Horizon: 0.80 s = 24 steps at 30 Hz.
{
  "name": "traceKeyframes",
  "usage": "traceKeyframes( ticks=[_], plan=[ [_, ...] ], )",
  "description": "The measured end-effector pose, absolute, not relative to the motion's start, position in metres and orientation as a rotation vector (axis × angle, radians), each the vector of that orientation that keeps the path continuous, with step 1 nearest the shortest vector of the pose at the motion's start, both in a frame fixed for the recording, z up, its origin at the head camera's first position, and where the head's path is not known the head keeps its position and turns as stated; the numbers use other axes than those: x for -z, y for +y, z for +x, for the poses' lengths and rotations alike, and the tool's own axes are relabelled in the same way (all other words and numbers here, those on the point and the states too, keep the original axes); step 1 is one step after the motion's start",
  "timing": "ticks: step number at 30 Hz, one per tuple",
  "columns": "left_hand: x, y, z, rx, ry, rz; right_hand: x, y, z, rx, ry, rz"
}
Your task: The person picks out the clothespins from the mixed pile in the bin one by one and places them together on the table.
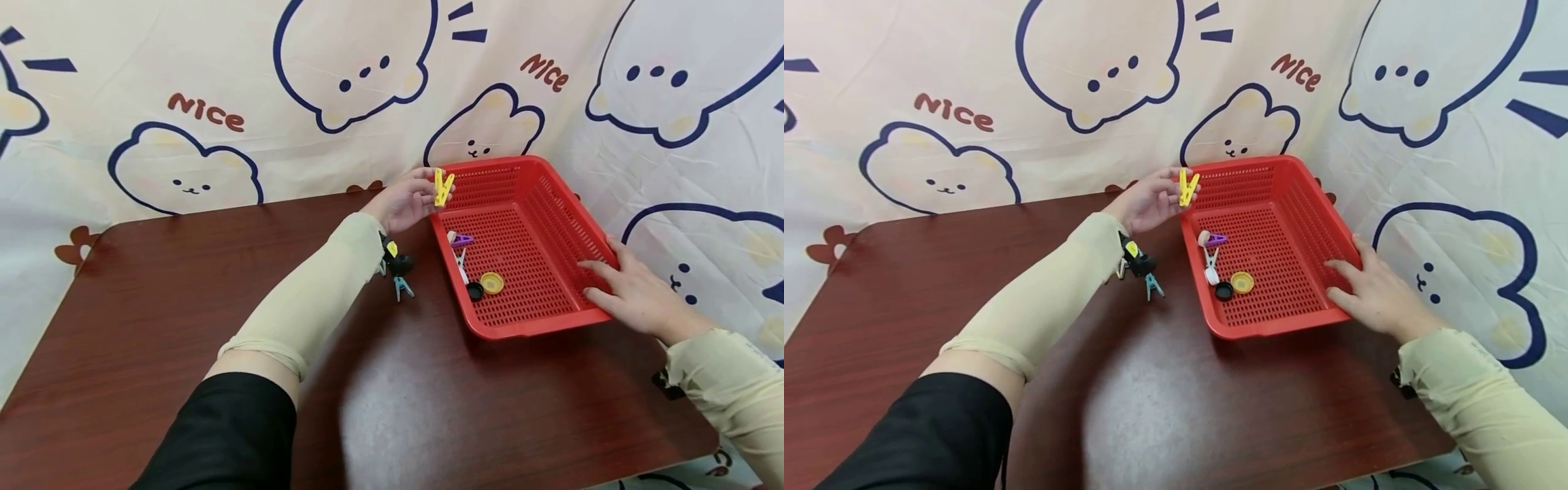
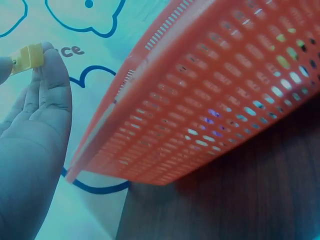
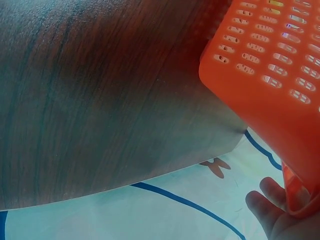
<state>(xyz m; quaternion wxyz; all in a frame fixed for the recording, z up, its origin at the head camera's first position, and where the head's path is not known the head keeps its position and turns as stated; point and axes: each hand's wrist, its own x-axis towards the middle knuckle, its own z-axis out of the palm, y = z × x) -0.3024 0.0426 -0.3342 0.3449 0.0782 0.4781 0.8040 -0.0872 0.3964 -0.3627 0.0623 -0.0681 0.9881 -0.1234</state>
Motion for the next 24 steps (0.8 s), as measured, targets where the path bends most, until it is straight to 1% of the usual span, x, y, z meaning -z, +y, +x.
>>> traceKeyframes(
  ticks=[9, 14, 24],
  plan=[
    [0.344, 0.015, -0.297, -2.028, 1.295, 0.193, 0.365, 0.398, -0.088, 0.38, 2.999, -0.234],
    [0.348, 0.007, -0.298, -2.025, 1.338, 0.166, 0.366, 0.398, -0.088, 0.371, 2.988, -0.212],
    [0.358, 0.0, -0.305, -2.132, 1.42, 0.02, 0.364, 0.397, -0.088, 0.368, 2.984, -0.196]
  ],
)
